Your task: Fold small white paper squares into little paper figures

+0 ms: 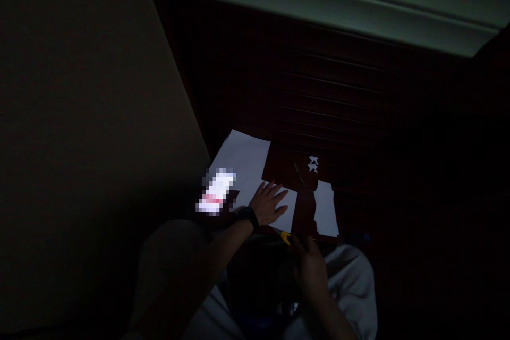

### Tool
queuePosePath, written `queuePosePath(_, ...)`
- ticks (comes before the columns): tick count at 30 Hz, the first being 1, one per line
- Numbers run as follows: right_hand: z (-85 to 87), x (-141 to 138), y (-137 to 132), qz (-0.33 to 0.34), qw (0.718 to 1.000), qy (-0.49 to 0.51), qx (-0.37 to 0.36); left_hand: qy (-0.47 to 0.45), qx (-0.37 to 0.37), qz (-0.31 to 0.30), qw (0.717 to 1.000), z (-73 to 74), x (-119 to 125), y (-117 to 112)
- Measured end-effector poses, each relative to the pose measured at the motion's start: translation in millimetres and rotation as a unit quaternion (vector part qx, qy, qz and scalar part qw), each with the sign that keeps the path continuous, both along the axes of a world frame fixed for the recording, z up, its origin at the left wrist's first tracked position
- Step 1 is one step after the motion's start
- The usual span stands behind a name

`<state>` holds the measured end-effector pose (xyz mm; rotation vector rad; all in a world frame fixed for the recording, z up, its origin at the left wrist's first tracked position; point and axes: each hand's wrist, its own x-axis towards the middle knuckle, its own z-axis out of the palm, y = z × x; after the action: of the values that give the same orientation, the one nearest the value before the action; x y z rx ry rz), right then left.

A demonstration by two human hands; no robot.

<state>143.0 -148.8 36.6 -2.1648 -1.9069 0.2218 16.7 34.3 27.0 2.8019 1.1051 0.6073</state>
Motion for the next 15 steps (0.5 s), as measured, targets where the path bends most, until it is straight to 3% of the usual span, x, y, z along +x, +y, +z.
queuePosePath(15, 0.2, -10.0, 4.5, -0.005, 1.0, -0.011, -0.004, 0.002, -0.007, 0.0, 1.0, -0.3, 0.0, 0.4)
